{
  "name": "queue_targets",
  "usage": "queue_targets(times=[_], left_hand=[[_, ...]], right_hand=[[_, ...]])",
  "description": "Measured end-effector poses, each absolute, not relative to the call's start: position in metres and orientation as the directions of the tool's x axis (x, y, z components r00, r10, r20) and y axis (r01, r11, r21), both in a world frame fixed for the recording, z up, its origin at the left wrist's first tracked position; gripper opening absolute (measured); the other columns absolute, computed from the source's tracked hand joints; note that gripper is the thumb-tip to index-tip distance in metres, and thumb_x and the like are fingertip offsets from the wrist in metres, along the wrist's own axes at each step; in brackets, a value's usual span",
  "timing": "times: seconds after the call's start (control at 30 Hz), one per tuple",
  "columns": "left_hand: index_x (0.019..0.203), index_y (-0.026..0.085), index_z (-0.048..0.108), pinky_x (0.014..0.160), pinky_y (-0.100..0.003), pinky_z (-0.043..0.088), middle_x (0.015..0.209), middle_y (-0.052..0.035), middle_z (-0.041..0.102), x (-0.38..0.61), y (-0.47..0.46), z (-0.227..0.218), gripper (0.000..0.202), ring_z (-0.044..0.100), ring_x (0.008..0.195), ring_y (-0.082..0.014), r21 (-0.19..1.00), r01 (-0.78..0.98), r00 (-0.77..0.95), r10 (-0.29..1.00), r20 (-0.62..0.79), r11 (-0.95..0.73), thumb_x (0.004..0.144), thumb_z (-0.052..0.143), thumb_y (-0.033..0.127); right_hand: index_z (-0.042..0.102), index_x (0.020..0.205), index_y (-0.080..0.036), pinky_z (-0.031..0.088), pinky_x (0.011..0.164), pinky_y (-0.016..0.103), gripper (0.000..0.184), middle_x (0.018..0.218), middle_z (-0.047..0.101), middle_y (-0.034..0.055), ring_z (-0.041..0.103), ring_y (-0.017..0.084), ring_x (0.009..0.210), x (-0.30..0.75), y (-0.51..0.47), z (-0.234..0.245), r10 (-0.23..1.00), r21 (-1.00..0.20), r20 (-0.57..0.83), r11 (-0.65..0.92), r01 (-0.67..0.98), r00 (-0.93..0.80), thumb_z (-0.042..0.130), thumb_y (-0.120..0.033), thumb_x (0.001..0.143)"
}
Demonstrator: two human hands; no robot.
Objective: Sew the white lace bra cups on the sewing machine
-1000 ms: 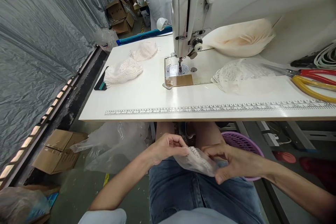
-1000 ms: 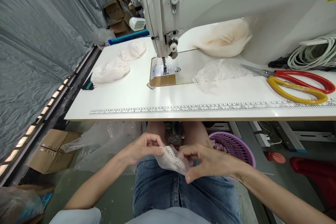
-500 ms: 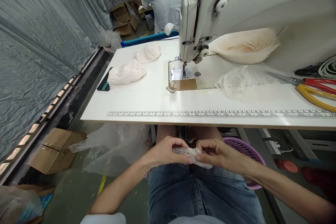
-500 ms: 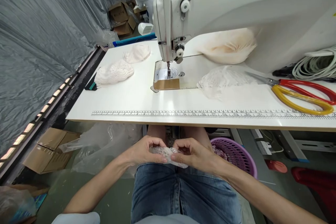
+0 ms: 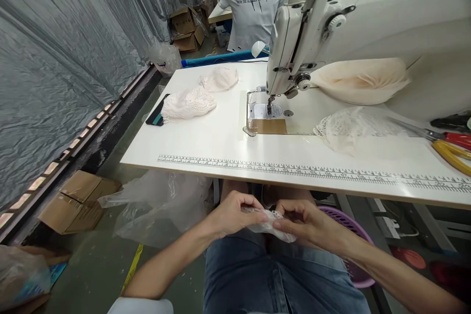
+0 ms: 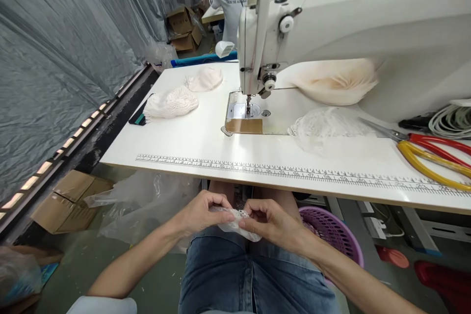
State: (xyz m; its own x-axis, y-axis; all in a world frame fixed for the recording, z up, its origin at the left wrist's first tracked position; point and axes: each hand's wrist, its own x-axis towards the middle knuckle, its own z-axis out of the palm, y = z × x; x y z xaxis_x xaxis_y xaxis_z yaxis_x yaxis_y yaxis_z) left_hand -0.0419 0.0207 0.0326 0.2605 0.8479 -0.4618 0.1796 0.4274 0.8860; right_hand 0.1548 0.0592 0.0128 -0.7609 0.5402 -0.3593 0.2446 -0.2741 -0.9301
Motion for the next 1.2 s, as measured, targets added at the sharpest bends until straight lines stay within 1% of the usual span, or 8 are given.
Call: queue_targets(times=[0.17,0.27,0.47,0.6,0.8,0.93,1.07,1.2], left_hand=[[0.072,0.009,0.067,0.056,-0.020,0.037,0.066,-0.0023,0.059,-0.047,0.024,0.049,0.018,0.048,0.061,-0.0100,0.894,0.193,0.245,0.862,-0.443,0.404,0.069,0.068,0.027],[0.073,0.009,0.068,0.058,-0.021,0.037,0.067,-0.0022,0.059,-0.048,0.025,0.051,0.018,0.049,0.062,-0.0104,0.898,0.226,0.235,0.873,-0.427,0.379,0.069,0.068,0.027],[0.074,0.009,0.069,0.056,-0.020,0.036,0.063,-0.0014,0.058,-0.046,0.025,0.045,0.021,0.047,0.060,-0.0094,0.887,0.207,0.210,0.866,-0.453,0.414,0.068,0.069,0.029],[0.074,0.009,0.069,0.055,-0.020,0.036,0.065,-0.0018,0.058,-0.045,0.024,0.045,0.021,0.047,0.060,-0.0094,0.881,0.199,0.204,0.862,-0.465,0.428,0.068,0.069,0.030],[0.078,0.010,0.070,0.055,-0.021,0.037,0.064,-0.0025,0.058,-0.046,0.023,0.045,0.027,0.047,0.059,-0.0097,0.886,0.200,0.220,0.862,-0.457,0.419,0.070,0.069,0.035],[0.076,0.009,0.070,0.057,-0.021,0.038,0.066,-0.0033,0.060,-0.046,0.023,0.044,0.025,0.049,0.061,-0.0100,0.885,0.191,0.213,0.862,-0.460,0.425,0.069,0.070,0.033],[0.076,0.010,0.071,0.056,-0.021,0.037,0.066,-0.0032,0.061,-0.045,0.023,0.042,0.025,0.049,0.060,-0.0099,0.876,0.175,0.199,0.856,-0.478,0.449,0.068,0.071,0.034],[0.075,0.010,0.071,0.055,-0.021,0.037,0.066,-0.0032,0.062,-0.044,0.023,0.042,0.026,0.049,0.059,-0.0101,0.875,0.180,0.185,0.858,-0.479,0.449,0.066,0.072,0.034]], right_hand=[[0.048,0.066,-0.017,0.029,0.053,0.024,0.040,0.060,0.043,-0.0036,0.038,0.010,0.057,0.147,0.066,0.024,0.530,-0.947,-0.319,-0.204,0.247,-0.786,0.062,-0.053,0.076],[0.050,0.071,-0.017,0.031,0.055,0.024,0.037,0.063,0.045,-0.0028,0.041,0.011,0.060,0.145,0.067,0.026,0.525,-0.950,-0.313,-0.165,0.266,-0.792,0.061,-0.051,0.078],[0.048,0.088,-0.021,0.034,0.056,0.024,0.025,0.072,0.048,-0.0024,0.041,0.012,0.063,0.150,0.057,0.016,0.695,-0.962,-0.174,0.033,0.273,-0.698,0.057,-0.044,0.085],[0.051,0.087,-0.022,0.035,0.058,0.025,0.020,0.077,0.052,-0.0006,0.045,0.013,0.067,0.153,0.053,0.014,0.696,-0.952,-0.100,0.140,0.271,-0.711,0.052,-0.042,0.089],[0.050,0.092,-0.023,0.035,0.056,0.024,0.021,0.073,0.052,-0.0016,0.046,0.013,0.063,0.152,0.052,0.012,0.724,-0.927,-0.127,0.156,0.340,-0.678,0.052,-0.043,0.089],[0.054,0.087,-0.022,0.038,0.059,0.025,0.018,0.079,0.056,0.0008,0.050,0.013,0.068,0.151,0.053,0.010,0.711,-0.936,-0.058,0.205,0.285,-0.701,0.049,-0.038,0.091],[0.056,0.084,-0.021,0.038,0.058,0.024,0.017,0.079,0.055,0.0016,0.050,0.013,0.068,0.151,0.053,0.009,0.720,-0.941,0.039,0.259,0.217,-0.693,0.048,-0.033,0.092],[0.056,0.081,-0.020,0.039,0.059,0.024,0.019,0.080,0.055,0.0027,0.051,0.013,0.069,0.153,0.053,0.008,0.704,-0.938,0.074,0.289,0.190,-0.706,0.045,-0.030,0.094]])
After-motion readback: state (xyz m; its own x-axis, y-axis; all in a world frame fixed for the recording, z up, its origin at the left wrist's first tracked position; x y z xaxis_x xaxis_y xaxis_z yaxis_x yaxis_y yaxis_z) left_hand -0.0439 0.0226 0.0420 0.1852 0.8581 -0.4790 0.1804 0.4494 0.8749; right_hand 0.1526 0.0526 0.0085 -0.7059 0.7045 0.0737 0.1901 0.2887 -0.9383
